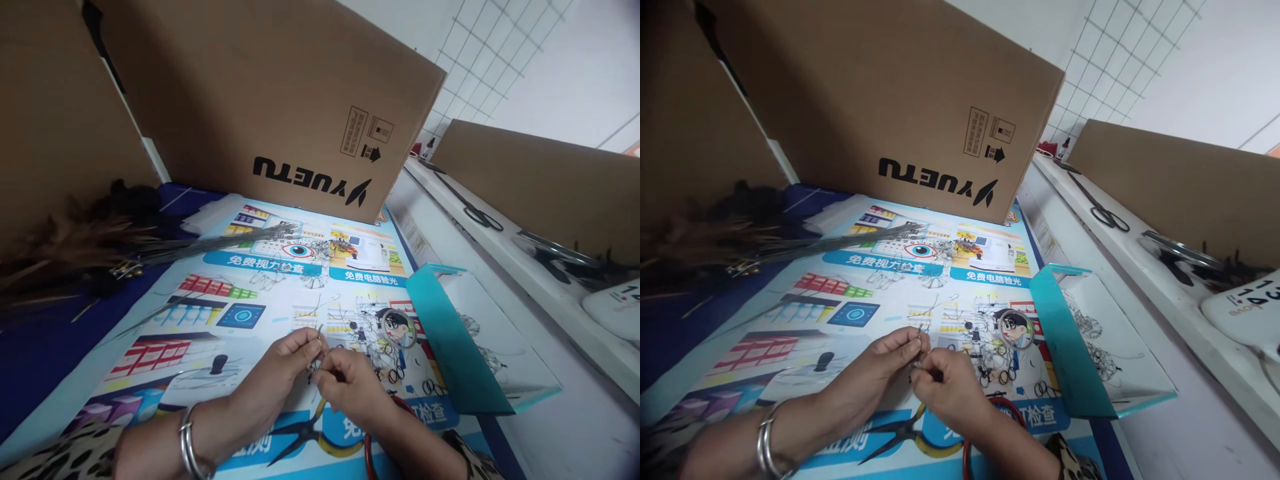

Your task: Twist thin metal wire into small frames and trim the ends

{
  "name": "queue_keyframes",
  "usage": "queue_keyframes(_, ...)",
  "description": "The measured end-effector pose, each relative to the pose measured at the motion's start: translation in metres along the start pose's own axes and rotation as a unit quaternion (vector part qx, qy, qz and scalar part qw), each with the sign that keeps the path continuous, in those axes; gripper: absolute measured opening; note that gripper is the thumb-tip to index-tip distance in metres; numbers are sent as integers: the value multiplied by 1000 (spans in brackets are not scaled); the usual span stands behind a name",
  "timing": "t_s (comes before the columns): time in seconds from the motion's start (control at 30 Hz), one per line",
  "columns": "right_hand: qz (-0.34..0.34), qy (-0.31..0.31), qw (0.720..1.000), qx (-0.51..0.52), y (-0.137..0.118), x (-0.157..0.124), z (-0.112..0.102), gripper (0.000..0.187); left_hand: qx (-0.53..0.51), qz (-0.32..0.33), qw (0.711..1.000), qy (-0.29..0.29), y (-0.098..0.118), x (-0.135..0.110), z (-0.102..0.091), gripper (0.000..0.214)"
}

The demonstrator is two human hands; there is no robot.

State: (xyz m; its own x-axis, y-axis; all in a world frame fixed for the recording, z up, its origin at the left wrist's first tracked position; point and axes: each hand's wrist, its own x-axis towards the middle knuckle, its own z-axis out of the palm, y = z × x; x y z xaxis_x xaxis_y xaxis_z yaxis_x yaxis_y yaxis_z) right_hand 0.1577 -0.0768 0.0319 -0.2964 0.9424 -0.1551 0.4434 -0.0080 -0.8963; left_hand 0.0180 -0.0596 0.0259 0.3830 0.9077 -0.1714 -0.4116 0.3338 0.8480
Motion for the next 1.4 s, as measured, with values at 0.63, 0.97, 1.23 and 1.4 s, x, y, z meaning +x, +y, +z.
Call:
queue_keyframes(0.63,-87,19,991,-96,-4,-7,3,27,-67,-62,996,-7,8,-5,5,21)
queue_keyframes(0.97,15,-74,994,80,1,-6,-2,26,-90,-83,992,-32,1,-5,6,21)
queue_keyframes(1.23,-105,91,983,-118,-12,-3,-35,20,-2,-23,1000,-8,12,-2,3,21)
queue_keyframes(1.4,-187,123,972,-76,-14,-2,-38,22,41,-44,996,-58,7,-3,5,28)
